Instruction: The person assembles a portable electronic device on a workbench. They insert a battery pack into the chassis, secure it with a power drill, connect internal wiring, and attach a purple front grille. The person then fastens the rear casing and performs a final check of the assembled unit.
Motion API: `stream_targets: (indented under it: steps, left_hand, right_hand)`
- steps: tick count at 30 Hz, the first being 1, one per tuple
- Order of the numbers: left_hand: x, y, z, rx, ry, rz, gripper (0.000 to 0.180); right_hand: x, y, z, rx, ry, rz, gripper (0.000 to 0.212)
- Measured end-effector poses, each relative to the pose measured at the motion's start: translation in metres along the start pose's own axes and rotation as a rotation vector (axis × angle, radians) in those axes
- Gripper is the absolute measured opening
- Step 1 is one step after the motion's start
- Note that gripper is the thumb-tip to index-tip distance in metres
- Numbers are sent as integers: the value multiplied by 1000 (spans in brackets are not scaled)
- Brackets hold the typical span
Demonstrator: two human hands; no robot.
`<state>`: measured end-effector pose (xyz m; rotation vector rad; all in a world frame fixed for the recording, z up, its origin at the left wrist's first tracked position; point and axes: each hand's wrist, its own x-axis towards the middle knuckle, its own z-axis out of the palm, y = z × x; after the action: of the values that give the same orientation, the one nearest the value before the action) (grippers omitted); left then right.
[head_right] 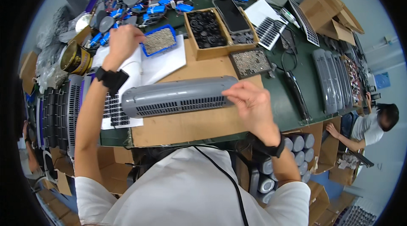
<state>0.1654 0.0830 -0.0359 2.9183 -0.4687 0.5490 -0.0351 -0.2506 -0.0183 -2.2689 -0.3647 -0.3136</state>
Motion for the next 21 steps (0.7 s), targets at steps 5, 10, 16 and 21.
stream_targets:
  steps: [5,10,16,21]
  left_hand:
    - [9,-2,-8,-8,-4,-8,7]
    - [-3,44,-34,-210,-27,44,11]
    - [-31,142,-81,-610,-55,431,10]
    - [-19,173,-45,-649,-341,297,12]
  right_hand:
    - [-42,16,29,143,229,272,15]
    - [-55,31,40,98,305,152,16]
    - [-59,30,48,135,361,171,19]
    - [-63,36,56,261,386,143,20]
